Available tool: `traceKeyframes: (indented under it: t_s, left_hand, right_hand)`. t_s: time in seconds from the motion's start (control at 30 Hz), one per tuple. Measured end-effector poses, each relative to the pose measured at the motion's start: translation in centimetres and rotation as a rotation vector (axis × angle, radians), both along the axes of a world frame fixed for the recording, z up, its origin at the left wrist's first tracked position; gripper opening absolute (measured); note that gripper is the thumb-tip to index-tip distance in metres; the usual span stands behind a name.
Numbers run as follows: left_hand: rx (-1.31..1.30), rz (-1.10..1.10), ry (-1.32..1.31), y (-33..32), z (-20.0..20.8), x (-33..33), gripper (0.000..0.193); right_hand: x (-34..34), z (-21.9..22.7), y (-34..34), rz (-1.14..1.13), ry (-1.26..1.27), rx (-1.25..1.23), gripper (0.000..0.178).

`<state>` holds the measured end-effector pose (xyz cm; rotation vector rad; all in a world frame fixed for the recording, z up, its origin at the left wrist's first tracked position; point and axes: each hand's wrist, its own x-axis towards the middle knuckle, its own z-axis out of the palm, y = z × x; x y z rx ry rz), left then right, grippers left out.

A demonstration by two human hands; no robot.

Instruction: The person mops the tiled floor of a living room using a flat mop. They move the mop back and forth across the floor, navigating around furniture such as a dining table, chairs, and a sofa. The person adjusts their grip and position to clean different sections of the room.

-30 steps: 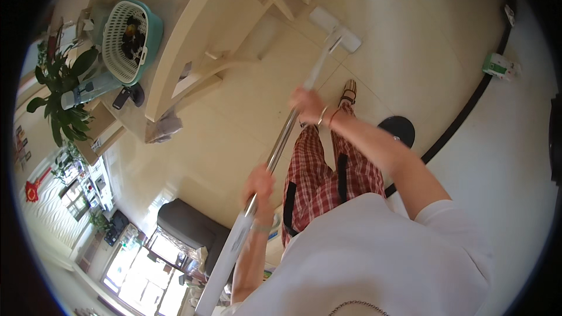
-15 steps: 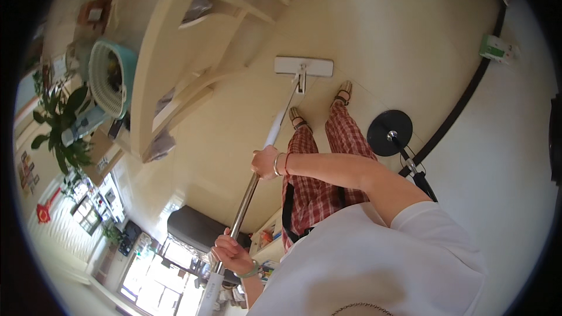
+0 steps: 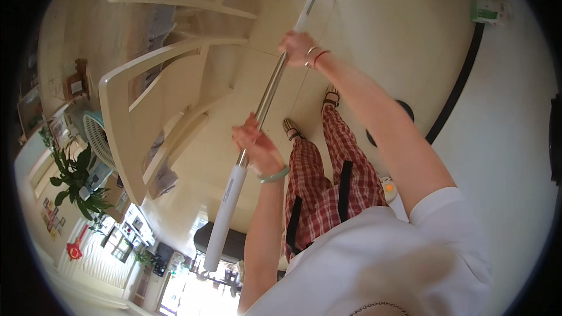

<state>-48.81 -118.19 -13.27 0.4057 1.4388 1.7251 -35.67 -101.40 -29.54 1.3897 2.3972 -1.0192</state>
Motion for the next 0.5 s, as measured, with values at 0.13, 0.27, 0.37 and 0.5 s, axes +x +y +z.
traceKeyframes:
  t_s: [0.13,0.27,0.37,0.5]
  left_hand:
    - [0.042,-0.178,0.083,1.4,1.1,3.9,0.029]
    - [-0.013,-0.402,0.208,-2.5,3.6,3.2,0.028]
    - [-0.045,-0.508,0.266,-7.1,6.6,0.2,0.025]
    - [-0.092,-0.564,0.341,-15.5,11.6,-5.9,0.025]
  right_hand:
    - [5.3,0.2,0.1,-0.156,0.099,0.14,0.022]
    - [6.1,0.7,-5.8,-0.276,0.154,0.079,0.021]
    - [4.5,1.6,-12.5,-0.334,0.255,0.089,0.017]
    - [-2.0,5.2,-22.6,-0.353,0.391,0.007,0.018]
